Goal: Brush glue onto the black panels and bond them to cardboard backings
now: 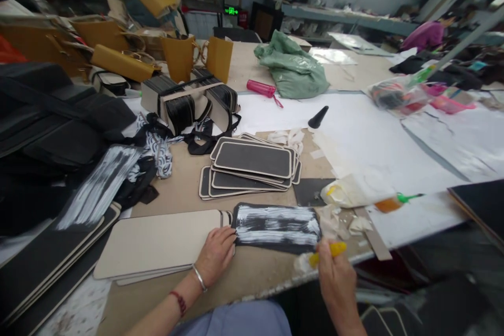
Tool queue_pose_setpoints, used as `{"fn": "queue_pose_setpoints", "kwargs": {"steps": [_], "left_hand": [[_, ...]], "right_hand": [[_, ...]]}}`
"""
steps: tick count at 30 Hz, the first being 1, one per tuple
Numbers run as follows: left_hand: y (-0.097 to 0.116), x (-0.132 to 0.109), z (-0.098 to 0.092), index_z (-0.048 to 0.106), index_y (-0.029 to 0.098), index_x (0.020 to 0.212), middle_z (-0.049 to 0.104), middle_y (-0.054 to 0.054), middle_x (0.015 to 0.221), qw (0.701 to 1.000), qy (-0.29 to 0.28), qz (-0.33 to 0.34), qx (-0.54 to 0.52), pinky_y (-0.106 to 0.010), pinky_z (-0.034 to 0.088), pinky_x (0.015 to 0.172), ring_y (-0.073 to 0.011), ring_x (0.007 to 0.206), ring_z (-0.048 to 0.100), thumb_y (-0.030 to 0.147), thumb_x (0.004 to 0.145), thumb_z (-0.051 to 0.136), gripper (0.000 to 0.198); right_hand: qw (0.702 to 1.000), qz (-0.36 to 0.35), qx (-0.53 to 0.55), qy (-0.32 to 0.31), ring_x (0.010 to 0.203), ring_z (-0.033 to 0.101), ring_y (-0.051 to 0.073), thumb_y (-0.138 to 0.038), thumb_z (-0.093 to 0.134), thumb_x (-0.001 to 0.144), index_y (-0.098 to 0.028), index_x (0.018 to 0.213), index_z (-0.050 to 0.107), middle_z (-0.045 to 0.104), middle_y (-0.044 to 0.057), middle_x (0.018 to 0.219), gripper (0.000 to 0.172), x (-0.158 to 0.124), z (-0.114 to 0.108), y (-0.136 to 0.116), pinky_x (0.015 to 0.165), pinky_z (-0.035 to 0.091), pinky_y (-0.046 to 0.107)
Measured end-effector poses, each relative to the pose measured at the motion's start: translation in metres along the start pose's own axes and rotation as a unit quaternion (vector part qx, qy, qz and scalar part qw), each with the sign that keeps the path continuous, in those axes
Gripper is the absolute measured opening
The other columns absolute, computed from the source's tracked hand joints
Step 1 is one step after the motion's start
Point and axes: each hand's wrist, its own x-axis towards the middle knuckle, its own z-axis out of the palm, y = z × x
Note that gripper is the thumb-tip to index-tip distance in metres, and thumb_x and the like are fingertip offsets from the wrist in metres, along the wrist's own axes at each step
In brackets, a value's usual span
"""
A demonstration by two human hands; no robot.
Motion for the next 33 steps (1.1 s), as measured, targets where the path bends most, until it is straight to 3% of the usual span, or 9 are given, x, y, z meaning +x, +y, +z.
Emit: {"fn": "queue_pose_setpoints", "kwargs": {"steps": [3, 6, 10, 13, 19, 24, 29, 33], "left_hand": [[0.006, 0.01, 0.009, 0.056, 0.014, 0.101, 0.06, -0.01, 0.101, 0.998, 0.025, -0.053, 0.007, -0.04, 0.045, 0.086, -0.0217, 0.097, 0.054, 0.003, 0.077, 0.04, 0.03], [0.011, 0.022, 0.017, 0.054, 0.013, 0.103, 0.059, -0.01, 0.098, 0.995, 0.037, -0.094, 0.024, -0.04, 0.047, 0.083, -0.0217, 0.092, 0.054, 0.004, 0.076, 0.041, 0.032], [0.012, 0.025, 0.023, 0.051, 0.011, 0.108, 0.057, -0.012, 0.101, 0.994, 0.032, -0.095, 0.052, -0.041, 0.048, 0.083, -0.0239, 0.094, 0.053, 0.009, 0.075, 0.044, 0.034], [0.008, 0.017, 0.028, 0.05, 0.01, 0.109, 0.057, -0.013, 0.104, 0.995, 0.045, -0.064, 0.063, -0.042, 0.048, 0.084, -0.025, 0.098, 0.053, 0.013, 0.079, 0.044, 0.031], [0.003, 0.003, 0.04, 0.05, 0.013, 0.109, 0.058, -0.015, 0.107, 0.993, 0.091, -0.036, 0.07, -0.045, 0.048, 0.085, -0.0253, 0.1, 0.054, 0.018, 0.084, 0.039, 0.028], [0.007, 0.004, 0.039, 0.051, 0.013, 0.107, 0.059, -0.014, 0.107, 0.992, 0.097, -0.042, 0.075, -0.044, 0.049, 0.084, -0.0247, 0.099, 0.056, 0.018, 0.085, 0.038, 0.026], [0.008, 0.003, 0.038, 0.051, 0.015, 0.106, 0.059, -0.013, 0.107, 0.991, 0.098, -0.044, 0.08, -0.043, 0.05, 0.083, -0.0246, 0.099, 0.057, 0.018, 0.086, 0.038, 0.024], [0.007, 0.002, 0.034, 0.051, 0.015, 0.106, 0.06, -0.013, 0.106, 0.992, 0.106, -0.036, 0.066, -0.042, 0.051, 0.083, -0.0241, 0.098, 0.057, 0.018, 0.085, 0.039, 0.024]], "right_hand": [[0.997, 0.049, -0.047, -0.025, 0.067, 0.061, 0.024, -0.058, 0.027, 0.077, -0.022, 0.066, 0.057, 0.064, 0.008, 0.064, 0.048, 0.013, -0.007, 0.042, 0.063, 0.045, 0.032], [0.992, 0.048, -0.09, -0.068, 0.063, 0.062, 0.023, -0.051, 0.023, 0.078, -0.021, 0.072, 0.058, 0.064, 0.008, 0.061, 0.046, 0.021, 0.011, 0.077, 0.057, 0.044, 0.03], [0.991, 0.036, -0.113, -0.068, 0.074, 0.063, 0.026, -0.049, 0.028, 0.075, -0.019, 0.083, 0.061, 0.066, 0.012, 0.071, 0.046, 0.026, 0.037, 0.101, 0.062, 0.045, 0.031], [0.99, 0.036, -0.117, -0.063, 0.071, 0.063, 0.028, -0.05, 0.029, 0.074, -0.016, 0.085, 0.063, 0.065, 0.014, 0.069, 0.05, 0.032, 0.044, 0.109, 0.061, 0.045, 0.034], [0.994, -0.008, -0.105, -0.044, 0.075, 0.063, 0.026, -0.048, 0.032, 0.076, -0.019, 0.086, 0.064, 0.067, 0.011, 0.077, 0.044, 0.039, 0.041, 0.117, 0.065, 0.046, 0.034], [0.996, -0.05, -0.077, -0.021, 0.077, 0.061, 0.027, -0.05, 0.035, 0.074, -0.018, 0.087, 0.061, 0.065, 0.012, 0.085, 0.043, 0.038, 0.034, 0.104, 0.071, 0.045, 0.037], [0.996, 0.06, 0.037, -0.055, 0.066, 0.059, 0.026, -0.054, 0.047, 0.066, -0.021, 0.075, 0.058, 0.062, 0.006, 0.063, 0.036, 0.046, 0.026, 0.086, 0.064, 0.043, 0.036], [0.984, 0.085, 0.111, -0.11, 0.052, 0.052, 0.017, -0.054, 0.046, 0.066, -0.021, 0.066, 0.052, 0.053, 0.001, 0.053, 0.034, 0.053, 0.023, 0.077, 0.051, 0.04, 0.029]]}}
